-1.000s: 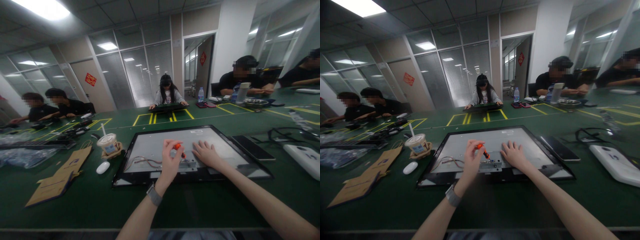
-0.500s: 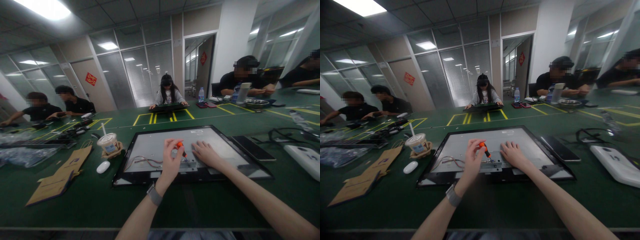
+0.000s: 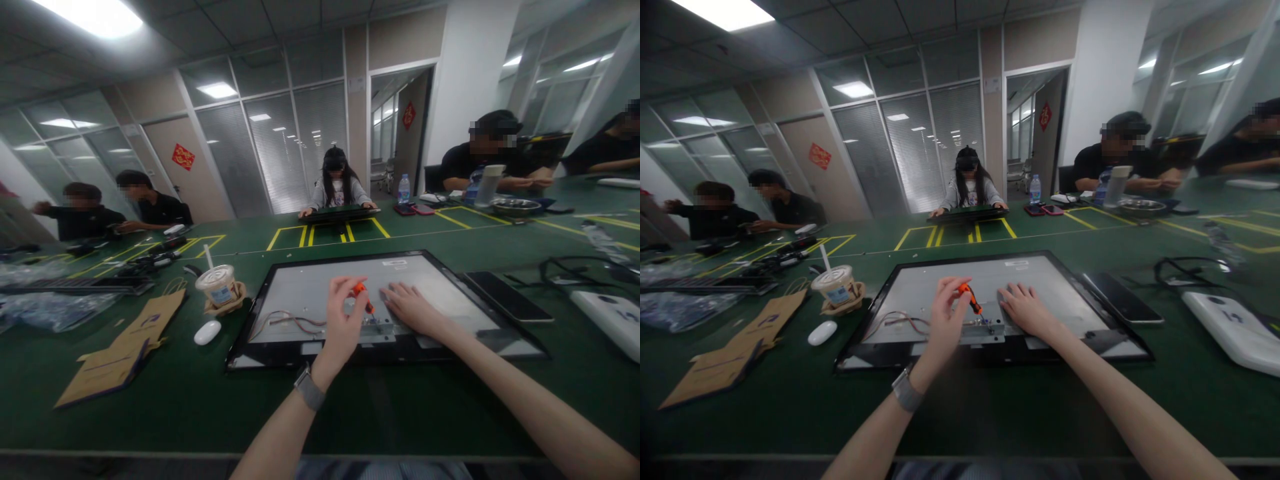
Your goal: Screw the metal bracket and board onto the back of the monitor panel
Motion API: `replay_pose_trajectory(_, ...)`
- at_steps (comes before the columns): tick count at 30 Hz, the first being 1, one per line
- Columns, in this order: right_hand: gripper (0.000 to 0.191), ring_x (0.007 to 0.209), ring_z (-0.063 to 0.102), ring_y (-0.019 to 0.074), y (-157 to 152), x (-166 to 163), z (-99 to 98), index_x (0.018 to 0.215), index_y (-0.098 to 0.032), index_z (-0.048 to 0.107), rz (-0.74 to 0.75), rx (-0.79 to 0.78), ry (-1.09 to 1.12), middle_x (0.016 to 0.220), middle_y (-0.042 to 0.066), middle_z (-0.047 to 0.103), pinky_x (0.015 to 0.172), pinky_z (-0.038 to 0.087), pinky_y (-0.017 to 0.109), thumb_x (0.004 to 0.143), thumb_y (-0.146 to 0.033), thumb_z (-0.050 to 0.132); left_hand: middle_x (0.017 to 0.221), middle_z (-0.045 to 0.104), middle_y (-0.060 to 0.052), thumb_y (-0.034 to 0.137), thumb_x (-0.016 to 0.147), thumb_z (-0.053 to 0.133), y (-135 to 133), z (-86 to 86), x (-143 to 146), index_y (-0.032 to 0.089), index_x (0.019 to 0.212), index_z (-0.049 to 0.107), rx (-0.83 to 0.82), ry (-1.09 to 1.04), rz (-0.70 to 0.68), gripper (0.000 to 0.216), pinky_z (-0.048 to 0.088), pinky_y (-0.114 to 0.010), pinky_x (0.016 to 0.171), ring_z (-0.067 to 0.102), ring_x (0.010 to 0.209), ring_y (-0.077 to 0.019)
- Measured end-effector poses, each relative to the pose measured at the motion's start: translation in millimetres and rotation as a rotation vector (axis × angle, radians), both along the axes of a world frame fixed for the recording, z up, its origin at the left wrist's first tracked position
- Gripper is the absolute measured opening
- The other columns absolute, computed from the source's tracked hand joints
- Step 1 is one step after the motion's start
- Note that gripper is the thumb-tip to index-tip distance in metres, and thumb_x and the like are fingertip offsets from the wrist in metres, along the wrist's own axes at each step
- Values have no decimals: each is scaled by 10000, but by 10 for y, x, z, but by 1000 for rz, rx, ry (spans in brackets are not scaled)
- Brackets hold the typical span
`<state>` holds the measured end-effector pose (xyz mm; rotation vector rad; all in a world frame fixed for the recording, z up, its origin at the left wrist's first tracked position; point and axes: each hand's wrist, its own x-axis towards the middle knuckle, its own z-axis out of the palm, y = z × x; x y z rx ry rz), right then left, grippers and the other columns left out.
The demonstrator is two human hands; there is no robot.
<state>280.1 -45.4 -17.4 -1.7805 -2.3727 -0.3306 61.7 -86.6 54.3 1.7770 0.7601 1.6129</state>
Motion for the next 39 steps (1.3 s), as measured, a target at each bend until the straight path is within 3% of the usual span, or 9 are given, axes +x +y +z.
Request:
replay_pose_trajectory(3,425,1255,481,353,-9,-12,15,1367,-202,511,0,-5,1,1384,186,522,975,403,541,980,-290,357,964,546,-47,271,900,589,4,-2,-2,212,1018,706,29,-4,62,176,494,-291,806,579,874,-156)
replay_pose_trajectory(10,437,1265,477,349,-26,-20,43,1389,-191,487,-7,-25,-23,1402,185,512,979,405,532,986,-279,342,1053,615,-84,242,976,437,9,-23,-5,198,1191,628,2,-34,-17,290,466,-330,908,595,994,-176)
replay_pose_trajectory(15,443,1270,473,363,-26,-27,41,1383,-179,497,-10,-22,-19,1403,200,510,976,400,560,981,-273,336,995,548,-57,304,908,582,-5,12,-12,208,1050,708,17,0,41,212,489,-302,829,587,871,-155)
replay_pose_trajectory(19,443,1271,472,365,-28,-21,42,1382,-177,497,-6,-23,-14,1404,199,508,979,399,554,980,-273,339,960,556,-54,304,922,557,-5,21,-20,207,1037,711,7,-10,77,215,483,-298,822,590,869,-161)
replay_pose_trajectory(25,442,1279,465,354,-25,-13,28,1384,-194,495,-8,-22,-5,1408,185,506,987,395,541,982,-290,337,1048,638,-76,292,983,426,-7,4,-21,211,1161,652,-29,-45,-32,299,456,-335,910,606,983,-187)
replay_pose_trajectory(32,443,1254,480,365,-19,-27,32,1375,-174,504,-8,-15,-33,1399,197,511,971,405,552,981,-278,331,911,540,-34,320,876,628,-11,31,-15,212,963,728,30,-5,62,171,476,-280,788,575,831,-148)
replay_pose_trajectory(39,441,1271,467,359,-26,-10,20,1384,-198,493,-2,-6,-7,1398,186,513,977,401,556,978,-290,345,967,603,-64,311,956,492,8,23,-23,195,1074,686,22,-11,29,255,476,-306,845,598,891,-169)
